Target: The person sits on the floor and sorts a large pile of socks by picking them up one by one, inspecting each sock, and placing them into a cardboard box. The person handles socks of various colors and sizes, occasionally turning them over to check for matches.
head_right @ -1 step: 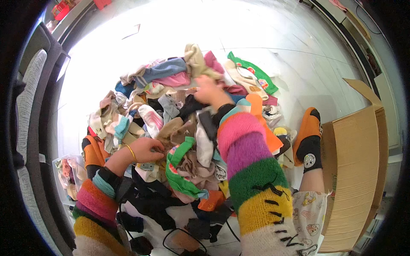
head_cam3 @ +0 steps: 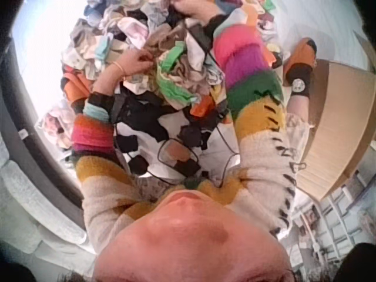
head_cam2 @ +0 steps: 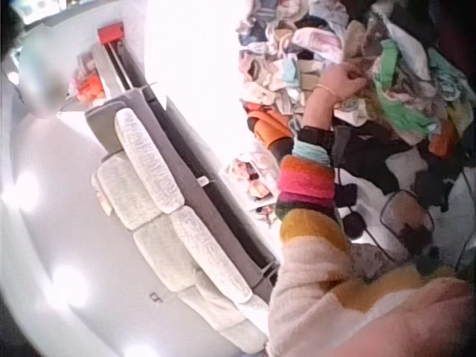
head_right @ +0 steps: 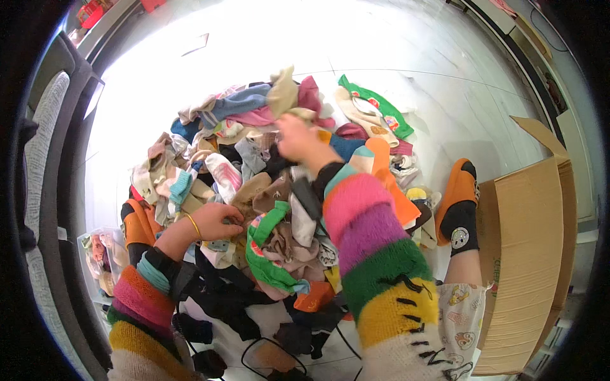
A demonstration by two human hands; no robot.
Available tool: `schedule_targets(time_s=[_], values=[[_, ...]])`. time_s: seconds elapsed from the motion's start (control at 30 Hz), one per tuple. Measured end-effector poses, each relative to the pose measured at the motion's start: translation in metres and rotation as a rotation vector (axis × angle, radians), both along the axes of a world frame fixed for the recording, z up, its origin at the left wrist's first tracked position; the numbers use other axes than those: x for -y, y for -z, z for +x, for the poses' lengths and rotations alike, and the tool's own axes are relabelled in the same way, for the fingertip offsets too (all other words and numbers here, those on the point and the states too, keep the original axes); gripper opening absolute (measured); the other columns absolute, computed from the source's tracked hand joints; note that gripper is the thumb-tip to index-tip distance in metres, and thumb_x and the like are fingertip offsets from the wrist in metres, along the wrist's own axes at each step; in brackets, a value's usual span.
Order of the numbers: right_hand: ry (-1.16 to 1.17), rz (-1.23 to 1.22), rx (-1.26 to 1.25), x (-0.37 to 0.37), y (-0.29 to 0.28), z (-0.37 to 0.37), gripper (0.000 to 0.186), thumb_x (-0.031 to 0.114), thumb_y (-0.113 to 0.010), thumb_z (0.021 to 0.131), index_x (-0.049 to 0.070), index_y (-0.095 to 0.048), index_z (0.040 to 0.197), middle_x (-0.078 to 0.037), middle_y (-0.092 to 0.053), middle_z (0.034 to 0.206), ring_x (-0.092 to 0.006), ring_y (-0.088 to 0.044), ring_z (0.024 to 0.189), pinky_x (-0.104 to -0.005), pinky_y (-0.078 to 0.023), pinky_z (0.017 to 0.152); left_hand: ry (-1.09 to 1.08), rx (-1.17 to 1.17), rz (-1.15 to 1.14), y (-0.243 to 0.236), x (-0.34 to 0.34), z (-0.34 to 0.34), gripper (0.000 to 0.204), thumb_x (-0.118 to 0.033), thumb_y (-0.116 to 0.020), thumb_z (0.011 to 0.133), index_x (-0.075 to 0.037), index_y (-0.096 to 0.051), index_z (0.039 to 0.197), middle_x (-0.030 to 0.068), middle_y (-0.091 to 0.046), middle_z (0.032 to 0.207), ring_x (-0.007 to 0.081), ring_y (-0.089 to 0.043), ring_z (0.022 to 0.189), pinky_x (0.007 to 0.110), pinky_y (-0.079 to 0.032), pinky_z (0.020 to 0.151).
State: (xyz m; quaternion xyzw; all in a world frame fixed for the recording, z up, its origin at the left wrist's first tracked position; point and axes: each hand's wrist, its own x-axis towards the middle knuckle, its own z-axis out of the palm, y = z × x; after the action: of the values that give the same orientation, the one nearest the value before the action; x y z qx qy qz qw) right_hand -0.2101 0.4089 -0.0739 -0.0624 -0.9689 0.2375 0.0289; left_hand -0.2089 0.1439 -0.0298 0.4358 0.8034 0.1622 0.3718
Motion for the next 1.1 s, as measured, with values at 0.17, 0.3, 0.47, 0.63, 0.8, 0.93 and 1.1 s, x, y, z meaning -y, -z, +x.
schedule_targets(time_s=[0.17,0.3,0.47,0.63,0.8,0.93,1.1], values=[[-0.268,0.260,-0.068,0.042,-0.034,0.061,0.040,0.017,-0.057,0.071,0.002,-0.048,0.107,-0.010,-0.043,0.118,-0.0263,-0.040,0.112,-0.0468,-0.034,0.090,-0.030,-0.048,0.210,0.008,0.011,0.012,0.036,-0.028,-0.062,0.067,-0.003,-0.061,0.092,0.0152,-0.062,0.084,0.0300,-0.058,0.080,0.036,-0.046,0.073],[-0.328,0.061,-0.097,0.025,-0.063,0.112,0.035,0.013,-0.060,0.068,0.002,-0.052,0.101,-0.012,-0.049,0.108,-0.0251,-0.047,0.103,-0.0342,-0.040,0.083,0.052,-0.207,0.067,0.009,0.018,0.034,0.052,-0.031,-0.062,0.065,-0.007,-0.051,0.111,0.0123,-0.053,0.107,0.0299,-0.043,0.109,0.039,-0.036,0.089],[0.200,-0.541,-0.054,-0.030,-0.091,0.164,0.019,0.007,-0.058,0.069,0.002,-0.052,0.087,-0.006,-0.055,0.083,-0.0153,-0.054,0.075,-0.0259,-0.045,0.067,0.106,-0.287,-0.126,0.002,0.033,0.066,0.055,-0.036,-0.058,0.066,-0.014,-0.048,0.115,0.0031,-0.050,0.113,0.0255,-0.033,0.118,0.056,-0.021,0.095],[0.089,-0.497,0.146,-0.056,-0.100,0.209,0.024,0.004,-0.051,0.067,0.001,-0.052,0.091,-0.006,-0.055,0.078,-0.0148,-0.053,0.073,-0.0279,-0.043,0.065,0.136,-0.158,-0.192,-0.010,0.034,0.068,0.038,-0.037,-0.056,0.069,-0.019,-0.060,0.102,0.0001,-0.056,0.104,0.0231,-0.037,0.115,0.055,-0.020,0.096],[-0.121,-0.386,0.264,-0.033,-0.120,0.202,0.024,0.006,-0.051,0.071,0.005,-0.058,0.093,-0.010,-0.060,0.089,-0.0233,-0.056,0.086,-0.0321,-0.044,0.074,-0.029,-0.192,-0.106,-0.014,0.033,0.065,0.055,-0.037,-0.061,0.065,-0.022,-0.049,0.116,0.0063,-0.042,0.123,0.0273,-0.035,0.116,0.051,-0.026,0.094],[-0.218,-0.543,-0.097,-0.005,-0.123,0.159,0.030,0.006,-0.051,0.075,0.007,-0.054,0.105,-0.011,-0.056,0.103,-0.0208,-0.053,0.095,-0.0301,-0.042,0.080,-0.033,-0.333,-0.209,0.002,0.031,0.074,0.077,-0.029,-0.066,0.060,-0.023,-0.032,0.129,0.0095,-0.026,0.133,0.0333,-0.031,0.118,0.048,-0.035,0.090],[-0.064,-0.180,-0.272,-0.039,-0.087,0.111,0.049,0.017,-0.058,0.075,0.007,-0.044,0.121,-0.014,-0.043,0.123,-0.0266,-0.042,0.111,-0.0344,-0.035,0.091,-0.018,-0.514,-0.075,0.020,0.033,0.071,0.060,-0.005,-0.056,0.066,-0.021,-0.041,0.122,0.0084,-0.034,0.128,0.0345,-0.035,0.113,0.040,-0.041,0.087]])
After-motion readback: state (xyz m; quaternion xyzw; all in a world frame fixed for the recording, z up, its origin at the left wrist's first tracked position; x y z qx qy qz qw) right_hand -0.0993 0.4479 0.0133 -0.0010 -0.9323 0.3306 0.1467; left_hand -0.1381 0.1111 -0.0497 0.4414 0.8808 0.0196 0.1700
